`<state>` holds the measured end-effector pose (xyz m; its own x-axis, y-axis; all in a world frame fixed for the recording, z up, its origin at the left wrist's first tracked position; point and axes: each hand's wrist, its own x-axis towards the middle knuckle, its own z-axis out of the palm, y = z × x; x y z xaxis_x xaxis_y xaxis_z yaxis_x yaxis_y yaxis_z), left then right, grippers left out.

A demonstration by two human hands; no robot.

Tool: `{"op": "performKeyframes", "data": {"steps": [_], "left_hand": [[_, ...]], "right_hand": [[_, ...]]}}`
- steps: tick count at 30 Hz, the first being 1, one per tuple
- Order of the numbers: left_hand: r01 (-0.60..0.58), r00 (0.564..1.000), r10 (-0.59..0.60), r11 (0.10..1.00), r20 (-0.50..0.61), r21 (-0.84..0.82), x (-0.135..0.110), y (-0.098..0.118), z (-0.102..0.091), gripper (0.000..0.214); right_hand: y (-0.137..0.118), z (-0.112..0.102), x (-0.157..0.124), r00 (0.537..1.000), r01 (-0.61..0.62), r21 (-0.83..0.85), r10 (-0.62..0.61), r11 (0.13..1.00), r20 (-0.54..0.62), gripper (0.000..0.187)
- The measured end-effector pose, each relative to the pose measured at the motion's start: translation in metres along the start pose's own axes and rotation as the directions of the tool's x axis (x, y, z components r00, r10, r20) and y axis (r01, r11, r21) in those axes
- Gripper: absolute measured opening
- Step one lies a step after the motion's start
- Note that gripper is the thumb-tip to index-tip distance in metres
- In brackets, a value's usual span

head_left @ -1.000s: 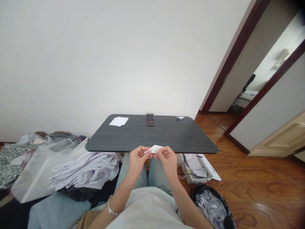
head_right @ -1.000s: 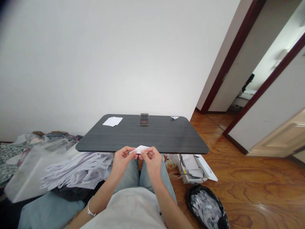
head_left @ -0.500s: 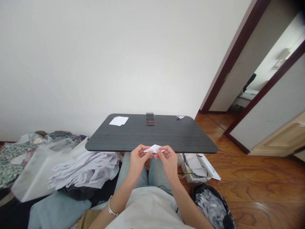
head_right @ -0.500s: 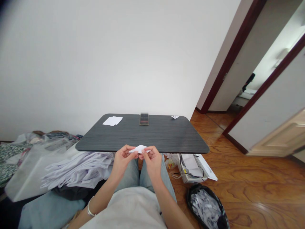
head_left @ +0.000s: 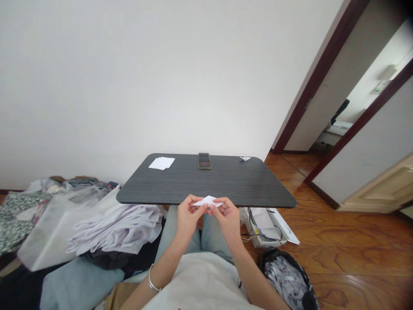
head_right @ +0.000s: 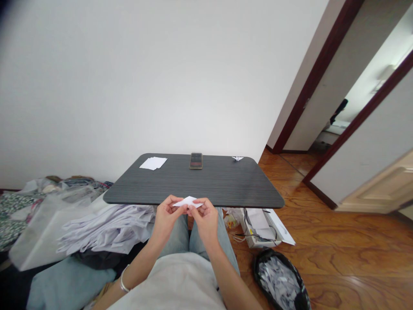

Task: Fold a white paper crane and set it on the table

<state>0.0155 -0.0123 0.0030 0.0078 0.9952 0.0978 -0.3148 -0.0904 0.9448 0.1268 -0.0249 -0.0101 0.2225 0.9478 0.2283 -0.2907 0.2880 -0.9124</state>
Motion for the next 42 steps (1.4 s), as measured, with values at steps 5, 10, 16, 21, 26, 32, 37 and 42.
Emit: {"op": "performKeyframes", "data": {"steps": [5,10,16,21,26,32,37,42], "left_hand": [[0.045,0.999,-0.045,0.999,-0.001,-0.026,0.0,0.004,0.0,0.025],[0.107,0.993,-0.104,0.993,0.047,-0.051,-0.001,0.008,-0.001,0.028],[0.17,0.978,-0.167,0.985,0.126,-0.008,0.001,0.011,-0.009,0.031],[0.183,0.961,-0.182,0.983,0.21,0.013,0.003,0.014,-0.014,0.032],[0.188,0.949,-0.189,0.982,0.252,0.029,0.003,0.018,-0.016,0.033],[0.199,0.934,-0.198,0.98,0.297,0.03,0.003,0.02,-0.019,0.036],[0.178,0.944,-0.174,0.984,0.281,0.013,0.002,0.02,-0.017,0.035],[0.093,0.978,-0.103,0.994,0.18,0.062,0.002,0.015,-0.009,0.029]], "right_hand": [[-0.002,-0.001,0.001,0.999,0.002,-0.012,-0.003,1.0,-0.032,0.02],[-0.001,-0.003,0.003,0.998,0.001,-0.024,-0.003,1.0,-0.058,0.019],[0.0,-0.005,0.004,0.998,-0.008,-0.019,0.006,1.0,-0.067,0.019],[0.001,-0.007,0.005,0.998,-0.002,-0.028,0.0,1.0,-0.063,0.02],[0.002,-0.009,0.006,0.998,-0.003,-0.033,0.0,0.999,-0.07,0.021],[0.0,-0.011,0.008,0.998,-0.007,-0.044,0.004,0.999,-0.068,0.021],[-0.005,-0.009,0.007,0.998,-0.015,-0.032,0.013,0.999,-0.057,0.02],[-0.008,-0.002,0.003,1.0,-0.016,0.007,0.016,1.0,-0.024,0.022]]}}
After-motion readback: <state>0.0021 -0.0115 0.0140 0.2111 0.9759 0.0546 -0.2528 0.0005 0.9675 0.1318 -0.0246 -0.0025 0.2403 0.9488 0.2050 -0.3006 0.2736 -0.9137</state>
